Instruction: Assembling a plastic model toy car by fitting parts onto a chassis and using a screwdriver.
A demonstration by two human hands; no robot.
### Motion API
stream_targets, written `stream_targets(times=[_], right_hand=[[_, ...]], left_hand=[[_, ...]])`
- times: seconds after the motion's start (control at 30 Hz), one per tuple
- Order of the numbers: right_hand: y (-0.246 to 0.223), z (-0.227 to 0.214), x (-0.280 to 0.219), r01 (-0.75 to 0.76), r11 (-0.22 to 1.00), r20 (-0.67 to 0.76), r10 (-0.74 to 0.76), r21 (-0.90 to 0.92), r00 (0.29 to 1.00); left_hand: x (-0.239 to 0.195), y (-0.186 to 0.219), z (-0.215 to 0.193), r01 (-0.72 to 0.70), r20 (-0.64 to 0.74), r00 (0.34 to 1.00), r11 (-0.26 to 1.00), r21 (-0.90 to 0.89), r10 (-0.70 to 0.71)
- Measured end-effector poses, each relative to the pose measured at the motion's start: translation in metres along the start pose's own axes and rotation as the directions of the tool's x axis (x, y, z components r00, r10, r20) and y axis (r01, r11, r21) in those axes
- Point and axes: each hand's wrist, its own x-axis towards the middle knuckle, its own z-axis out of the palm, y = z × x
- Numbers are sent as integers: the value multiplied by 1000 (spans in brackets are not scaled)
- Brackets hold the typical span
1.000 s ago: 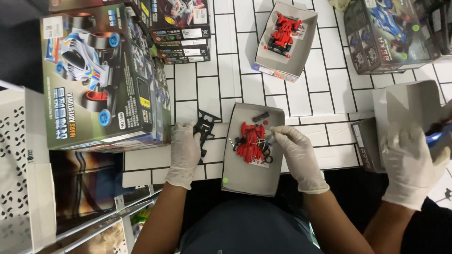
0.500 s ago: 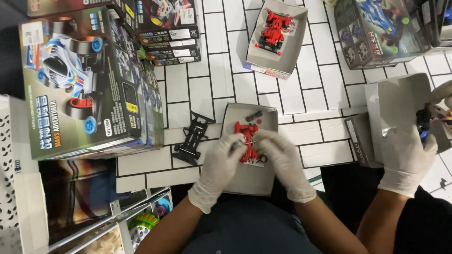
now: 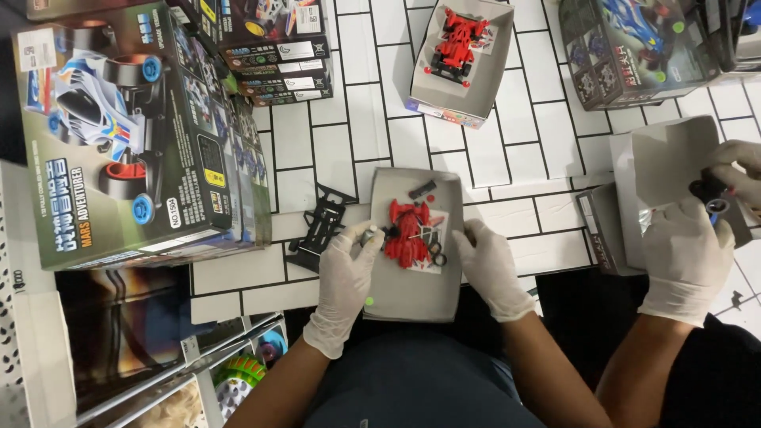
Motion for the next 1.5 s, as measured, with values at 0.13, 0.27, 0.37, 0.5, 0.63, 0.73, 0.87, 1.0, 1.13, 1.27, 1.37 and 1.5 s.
stream_targets(times=[0.13,0.27,0.37,0.5,0.63,0.73,0.87,1.0,1.13,1.27,1.37,1.5], right_hand=[[-23,-3,7,96,991,-117,-85,90,989],[-18,1,26,182,976,-90,-172,121,981],[34,9,56,297,951,-266,-309,-87,913],[121,19,93,207,919,-591,-377,-336,713],[80,-7,55,64,929,-638,-300,-366,709],[86,-3,63,-98,902,-393,-83,-420,916],[80,-6,66,-130,900,-317,-10,-417,948],[75,-8,62,-123,915,-323,-8,-384,946],[74,-9,47,111,962,-472,-221,-249,853],[34,-15,5,449,852,-492,-279,269,825],[39,-9,-7,493,757,-165,-471,429,867],[-33,-35,-52,239,770,384,-530,592,757]], left_hand=[[-7,16,-2,8,-22,1000,1000,-13,-8],[-2,13,-5,-41,-44,998,999,-35,40],[-2,8,-5,-47,-45,998,997,-58,44],[-5,2,-4,-61,-65,996,993,-101,55],[-2,-1,-2,-116,-8,993,990,-80,116],[-2,-9,6,-279,-12,960,959,-38,279],[0,-5,13,-336,20,940,937,-96,339],[-1,-5,14,-319,26,945,939,-130,325],[-3,-1,14,-227,22,973,966,-126,231],[-16,5,21,-162,59,983,972,-172,174],[-29,16,27,-67,126,988,976,-208,94],[-36,16,34,-129,199,966,974,-188,166]])
